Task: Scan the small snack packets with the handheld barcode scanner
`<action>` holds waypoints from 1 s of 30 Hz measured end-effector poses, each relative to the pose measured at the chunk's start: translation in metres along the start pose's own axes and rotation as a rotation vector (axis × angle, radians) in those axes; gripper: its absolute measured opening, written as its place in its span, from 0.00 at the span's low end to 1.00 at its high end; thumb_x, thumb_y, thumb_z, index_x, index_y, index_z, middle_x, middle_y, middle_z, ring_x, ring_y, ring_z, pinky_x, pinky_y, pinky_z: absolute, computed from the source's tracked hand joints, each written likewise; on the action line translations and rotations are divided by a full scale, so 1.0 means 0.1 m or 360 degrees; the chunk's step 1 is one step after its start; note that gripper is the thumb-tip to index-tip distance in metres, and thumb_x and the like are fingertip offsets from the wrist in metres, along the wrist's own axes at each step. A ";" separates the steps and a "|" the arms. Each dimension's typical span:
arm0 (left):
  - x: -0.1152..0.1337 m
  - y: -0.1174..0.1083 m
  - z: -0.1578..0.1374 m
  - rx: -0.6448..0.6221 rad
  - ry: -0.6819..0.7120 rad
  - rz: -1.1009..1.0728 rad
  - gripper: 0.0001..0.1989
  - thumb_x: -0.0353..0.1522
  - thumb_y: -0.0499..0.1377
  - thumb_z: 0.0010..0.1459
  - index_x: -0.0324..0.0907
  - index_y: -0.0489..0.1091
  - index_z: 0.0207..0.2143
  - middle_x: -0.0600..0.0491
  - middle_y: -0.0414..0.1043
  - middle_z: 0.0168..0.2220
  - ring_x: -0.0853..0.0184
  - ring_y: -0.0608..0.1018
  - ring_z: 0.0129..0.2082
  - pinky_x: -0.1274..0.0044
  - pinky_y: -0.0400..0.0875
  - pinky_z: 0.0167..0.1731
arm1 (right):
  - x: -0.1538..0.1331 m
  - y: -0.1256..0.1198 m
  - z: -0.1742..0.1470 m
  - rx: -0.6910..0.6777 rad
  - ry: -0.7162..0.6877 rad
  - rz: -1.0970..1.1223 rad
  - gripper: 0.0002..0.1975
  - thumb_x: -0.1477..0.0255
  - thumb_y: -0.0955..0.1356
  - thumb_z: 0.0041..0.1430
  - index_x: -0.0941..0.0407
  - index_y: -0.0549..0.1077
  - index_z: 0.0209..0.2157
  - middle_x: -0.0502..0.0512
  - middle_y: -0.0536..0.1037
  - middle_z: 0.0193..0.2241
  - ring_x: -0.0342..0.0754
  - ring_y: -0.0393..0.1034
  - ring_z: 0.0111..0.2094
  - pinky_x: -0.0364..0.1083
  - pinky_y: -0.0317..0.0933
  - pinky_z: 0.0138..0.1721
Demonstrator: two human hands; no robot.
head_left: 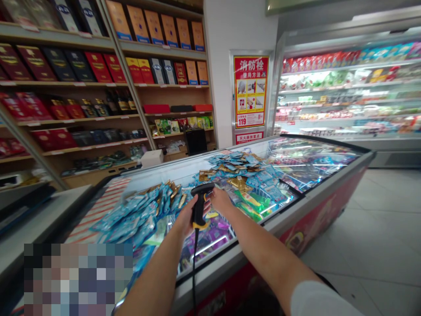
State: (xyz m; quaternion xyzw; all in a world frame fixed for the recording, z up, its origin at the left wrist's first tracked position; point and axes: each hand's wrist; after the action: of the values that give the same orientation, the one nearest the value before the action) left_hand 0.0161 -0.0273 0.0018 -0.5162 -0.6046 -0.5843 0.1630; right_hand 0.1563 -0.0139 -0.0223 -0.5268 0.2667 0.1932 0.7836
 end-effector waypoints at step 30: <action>0.12 -0.14 0.02 0.0194 0.0182 -0.0108 0.10 0.34 0.54 0.60 0.37 0.72 0.36 0.47 0.78 0.32 0.66 0.80 0.33 0.79 0.76 0.32 | 0.19 -0.33 0.01 0.0191 0.0178 -0.0540 0.17 0.74 0.59 0.59 0.59 0.72 0.47 0.65 0.73 0.49 0.55 0.61 0.55 0.52 0.52 0.54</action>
State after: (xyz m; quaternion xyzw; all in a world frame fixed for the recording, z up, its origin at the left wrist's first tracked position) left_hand 0.0011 -0.0176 0.0032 -0.4502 -0.6460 -0.5801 0.2085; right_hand 0.1910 -0.0247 -0.0097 -0.5266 0.2282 0.0124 0.8188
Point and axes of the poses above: each hand's wrist, its own z-axis towards the middle knuckle, its own y-axis out of the palm, x = y × z
